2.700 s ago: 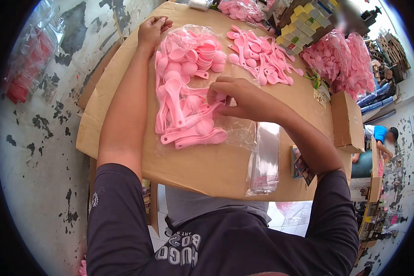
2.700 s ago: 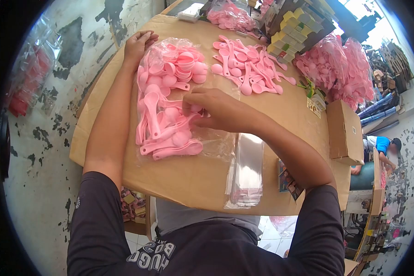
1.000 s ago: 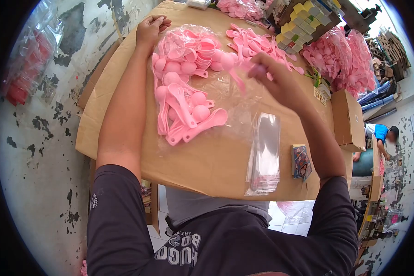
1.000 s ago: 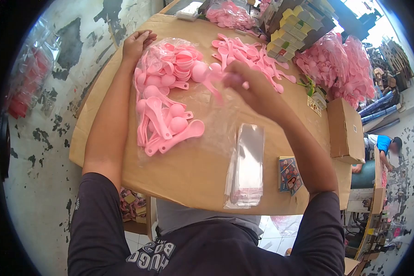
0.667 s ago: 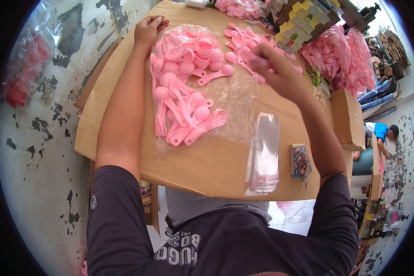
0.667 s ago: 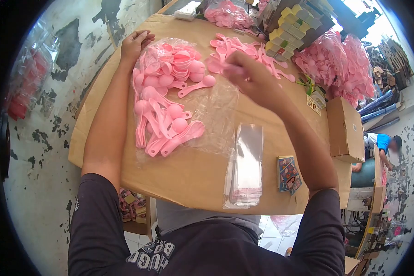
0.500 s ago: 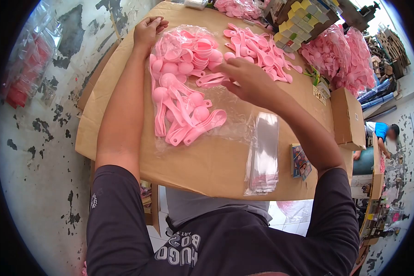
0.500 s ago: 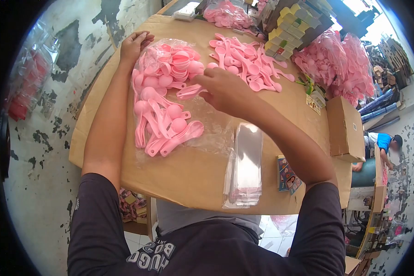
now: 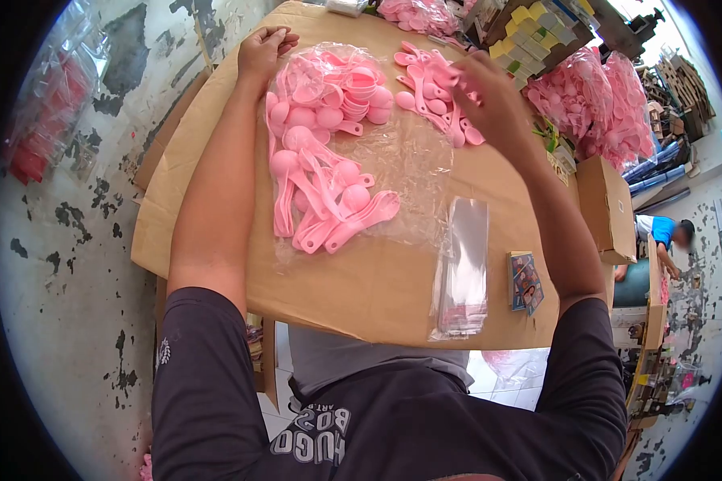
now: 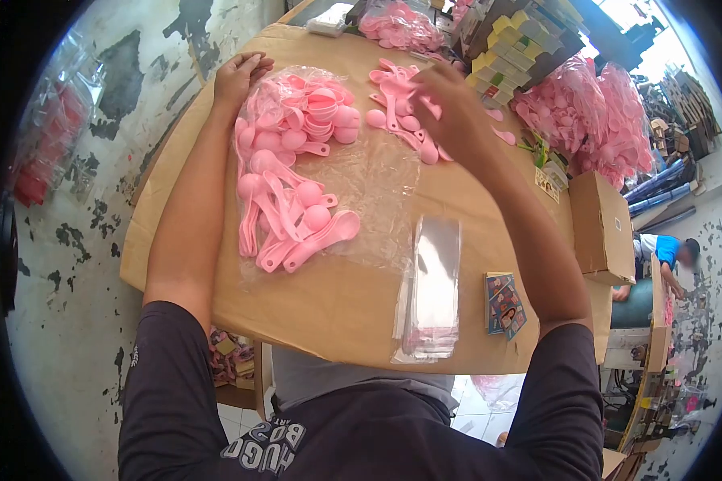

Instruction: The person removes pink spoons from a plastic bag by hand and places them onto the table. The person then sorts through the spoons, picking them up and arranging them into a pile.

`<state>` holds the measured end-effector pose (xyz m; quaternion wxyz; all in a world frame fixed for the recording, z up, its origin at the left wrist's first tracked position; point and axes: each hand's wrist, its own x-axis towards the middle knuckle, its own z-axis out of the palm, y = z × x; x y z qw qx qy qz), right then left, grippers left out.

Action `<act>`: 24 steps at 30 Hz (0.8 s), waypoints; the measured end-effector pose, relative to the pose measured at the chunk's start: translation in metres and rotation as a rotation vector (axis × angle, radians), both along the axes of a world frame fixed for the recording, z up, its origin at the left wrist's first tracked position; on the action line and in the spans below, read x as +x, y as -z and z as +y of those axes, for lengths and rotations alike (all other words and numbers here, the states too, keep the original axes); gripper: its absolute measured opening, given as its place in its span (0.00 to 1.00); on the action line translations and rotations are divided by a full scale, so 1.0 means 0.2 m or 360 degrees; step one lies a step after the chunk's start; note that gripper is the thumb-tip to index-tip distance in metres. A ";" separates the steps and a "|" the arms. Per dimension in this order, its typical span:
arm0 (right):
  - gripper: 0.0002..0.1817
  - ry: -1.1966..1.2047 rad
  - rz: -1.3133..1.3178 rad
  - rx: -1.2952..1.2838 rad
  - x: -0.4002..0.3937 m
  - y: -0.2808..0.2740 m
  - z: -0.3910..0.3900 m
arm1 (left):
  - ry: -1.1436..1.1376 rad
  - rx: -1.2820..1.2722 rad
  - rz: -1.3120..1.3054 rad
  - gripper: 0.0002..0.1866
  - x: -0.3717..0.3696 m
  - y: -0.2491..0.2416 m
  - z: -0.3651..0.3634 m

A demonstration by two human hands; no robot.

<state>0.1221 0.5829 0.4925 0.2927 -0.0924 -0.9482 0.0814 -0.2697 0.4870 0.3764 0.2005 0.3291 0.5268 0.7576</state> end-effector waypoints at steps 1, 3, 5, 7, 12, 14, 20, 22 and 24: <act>0.16 0.0009 0.0000 0.0005 0.03 -0.02 0.07 | 0.0008 0.0005 -0.0017 0.13 -0.01 0.01 0.00; 0.19 0.0458 -0.0213 0.0416 0.06 -0.01 0.17 | 0.0014 0.0019 -0.0030 0.13 -0.01 0.00 0.01; 0.22 0.0487 -0.0309 0.0455 0.09 0.03 0.19 | 0.0000 -0.0010 -0.0023 0.13 0.00 0.00 0.00; 0.25 0.0517 -0.0417 0.0488 0.10 0.08 0.19 | -0.0005 -0.0004 -0.0026 0.13 0.00 -0.01 0.00; 0.33 0.0342 -0.0376 0.0434 0.01 0.27 0.12 | 0.0005 0.0001 0.0012 0.13 -0.01 0.01 0.00; 0.32 0.0334 -0.0394 0.0436 0.00 0.37 0.15 | 0.0019 0.0010 -0.0043 0.14 -0.01 0.00 0.00; 0.30 0.0374 -0.0481 0.0567 0.00 0.44 0.24 | 0.0018 -0.0047 0.0002 0.14 -0.02 0.01 0.00; 0.29 0.0407 -0.0460 0.0546 -0.01 0.44 0.30 | 0.0028 -0.0039 0.0000 0.14 -0.02 0.01 0.00; 0.29 0.0438 -0.0466 0.0513 -0.01 0.43 0.33 | 0.0029 -0.0025 0.0001 0.15 -0.02 0.00 -0.01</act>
